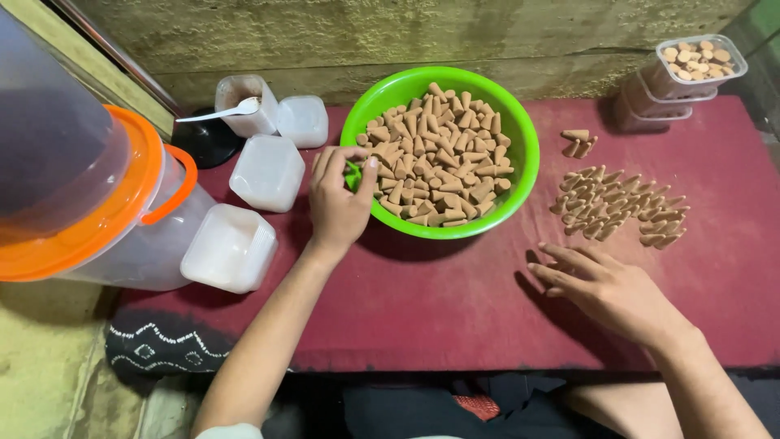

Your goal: The person is picking up incense cones from a large bowl and a pile on the table and carefully packing them into a small plastic container.

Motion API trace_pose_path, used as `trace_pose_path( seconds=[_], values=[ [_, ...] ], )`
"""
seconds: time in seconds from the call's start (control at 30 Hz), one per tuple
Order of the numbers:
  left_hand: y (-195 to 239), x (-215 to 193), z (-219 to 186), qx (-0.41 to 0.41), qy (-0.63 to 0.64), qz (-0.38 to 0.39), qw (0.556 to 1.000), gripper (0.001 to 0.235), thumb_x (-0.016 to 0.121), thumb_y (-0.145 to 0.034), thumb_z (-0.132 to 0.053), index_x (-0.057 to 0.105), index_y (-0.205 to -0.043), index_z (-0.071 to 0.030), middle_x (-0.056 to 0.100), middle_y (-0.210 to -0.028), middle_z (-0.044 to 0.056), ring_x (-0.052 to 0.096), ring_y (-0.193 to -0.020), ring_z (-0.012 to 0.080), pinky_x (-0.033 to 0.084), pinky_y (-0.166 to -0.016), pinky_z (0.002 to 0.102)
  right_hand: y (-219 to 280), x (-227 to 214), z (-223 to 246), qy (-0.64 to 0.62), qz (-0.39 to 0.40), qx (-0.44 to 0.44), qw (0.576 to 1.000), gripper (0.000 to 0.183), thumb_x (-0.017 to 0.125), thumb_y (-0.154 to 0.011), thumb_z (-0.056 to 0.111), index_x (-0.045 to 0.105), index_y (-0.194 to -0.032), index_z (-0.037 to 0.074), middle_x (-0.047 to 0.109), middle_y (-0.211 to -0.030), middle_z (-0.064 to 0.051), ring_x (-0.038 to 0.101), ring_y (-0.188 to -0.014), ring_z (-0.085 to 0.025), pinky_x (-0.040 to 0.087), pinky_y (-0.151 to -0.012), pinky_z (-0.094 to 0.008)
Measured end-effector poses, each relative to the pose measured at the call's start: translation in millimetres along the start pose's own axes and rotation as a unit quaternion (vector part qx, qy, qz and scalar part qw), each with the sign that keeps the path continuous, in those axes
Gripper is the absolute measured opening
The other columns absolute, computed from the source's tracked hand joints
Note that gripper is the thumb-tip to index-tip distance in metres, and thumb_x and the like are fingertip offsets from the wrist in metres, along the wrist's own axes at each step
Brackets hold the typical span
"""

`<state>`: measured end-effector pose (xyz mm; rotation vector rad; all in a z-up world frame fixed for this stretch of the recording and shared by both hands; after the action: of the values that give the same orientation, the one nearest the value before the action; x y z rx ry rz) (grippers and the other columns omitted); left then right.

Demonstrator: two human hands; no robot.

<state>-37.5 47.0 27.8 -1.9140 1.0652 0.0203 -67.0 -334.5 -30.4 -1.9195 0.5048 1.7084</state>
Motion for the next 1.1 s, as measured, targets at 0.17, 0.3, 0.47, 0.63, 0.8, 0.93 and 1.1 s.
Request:
trace_pose_path(
  seconds=[0.17, 0.3, 0.47, 0.63, 0.8, 0.93, 1.1],
  values=[
    [-20, 35, 15, 0.032, -0.076, 0.102, 0.991, 0.021, 0.066, -0.095, -0.008, 0.070, -0.116, -0.007, 0.071, -0.111, 0.011, 0.060, -0.099, 0.0333, 0.049, -0.092, 0.044, -9, -7, 4, -0.102, 0.002, -0.009, 0.995, 0.038, 0.065, -0.090, 0.018, 0.070, -0.127, 0.023, 0.069, -0.134, 0.003, 0.068, -0.111, -0.020, 0.063, -0.079, -0.040],
    [-26, 62, 29, -0.008, -0.158, 0.218, 0.963, 0.030, 0.064, -0.096, -0.011, 0.071, -0.123, -0.003, 0.071, -0.119, 0.015, 0.062, -0.107, 0.0365, 0.048, -0.099, 0.048, -1, 3, -3, -0.162, -0.009, 0.016, 0.987, 0.033, 0.063, -0.091, 0.007, 0.072, -0.122, 0.015, 0.074, -0.121, -0.003, 0.073, -0.104, -0.022, 0.059, -0.090, -0.037],
    [-41, 66, 0, 0.012, -0.126, 0.229, 0.965, 0.034, 0.060, -0.097, -0.009, 0.069, -0.129, -0.003, 0.065, -0.124, 0.016, 0.058, -0.116, 0.0363, 0.045, -0.104, 0.048, 9, -4, -1, -0.188, -0.031, 0.064, 0.980, 0.033, 0.065, -0.091, 0.008, 0.072, -0.122, 0.015, 0.074, -0.119, -0.004, 0.074, -0.099, -0.023, 0.060, -0.083, -0.037],
    [-61, 107, 4, 0.045, -0.064, 0.254, 0.964, 0.032, 0.059, -0.090, 0.001, 0.077, -0.114, -0.012, 0.068, -0.091, 0.016, 0.064, -0.090, 0.0381, 0.051, -0.083, 0.049, 22, -6, 5, -0.190, -0.026, 0.142, 0.971, 0.028, 0.068, -0.091, 0.015, 0.070, -0.118, 0.015, 0.072, -0.114, -0.003, 0.074, -0.090, -0.020, 0.062, -0.078, -0.033],
    [-70, 134, 3, -0.038, -0.142, 0.413, 0.899, 0.060, 0.048, -0.086, 0.024, 0.063, -0.137, -0.004, 0.057, -0.141, 0.027, 0.051, -0.135, 0.0430, 0.038, -0.117, 0.057, 42, 12, 1, -0.127, -0.015, 0.144, 0.981, 0.043, 0.065, -0.087, 0.007, 0.066, -0.129, 0.017, 0.069, -0.118, -0.005, 0.073, -0.095, -0.024, 0.060, -0.080, -0.036],
    [-76, 144, 15, -0.004, -0.149, 0.426, 0.892, 0.040, 0.054, -0.084, 0.021, 0.078, -0.105, -0.003, 0.068, -0.099, 0.017, 0.067, -0.092, 0.0342, 0.057, -0.090, 0.047, 53, 16, -1, -0.146, -0.029, 0.143, 0.978, 0.042, 0.064, -0.086, 0.006, 0.066, -0.127, 0.014, 0.069, -0.115, -0.005, 0.073, -0.095, -0.023, 0.059, -0.084, -0.035],
    [-78, 146, 27, 0.013, -0.124, 0.475, 0.871, 0.027, 0.055, -0.087, 0.007, 0.076, -0.098, -0.006, 0.074, -0.105, 0.012, 0.072, -0.085, 0.0288, 0.058, -0.078, 0.042, 58, 17, -3, -0.166, -0.033, 0.170, 0.971, 0.050, 0.061, -0.082, -0.003, 0.067, -0.127, 0.017, 0.070, -0.122, -0.002, 0.072, -0.103, -0.022, 0.060, -0.083, -0.036]
  ],
)
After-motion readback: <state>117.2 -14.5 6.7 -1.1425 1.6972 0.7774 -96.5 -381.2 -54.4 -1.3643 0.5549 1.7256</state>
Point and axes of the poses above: each hand's wrist, its own y-axis away from the middle knuckle, its own x-axis out of the palm, z = x × y, the point moved 6 cm from there along -y, towards the middle knuckle
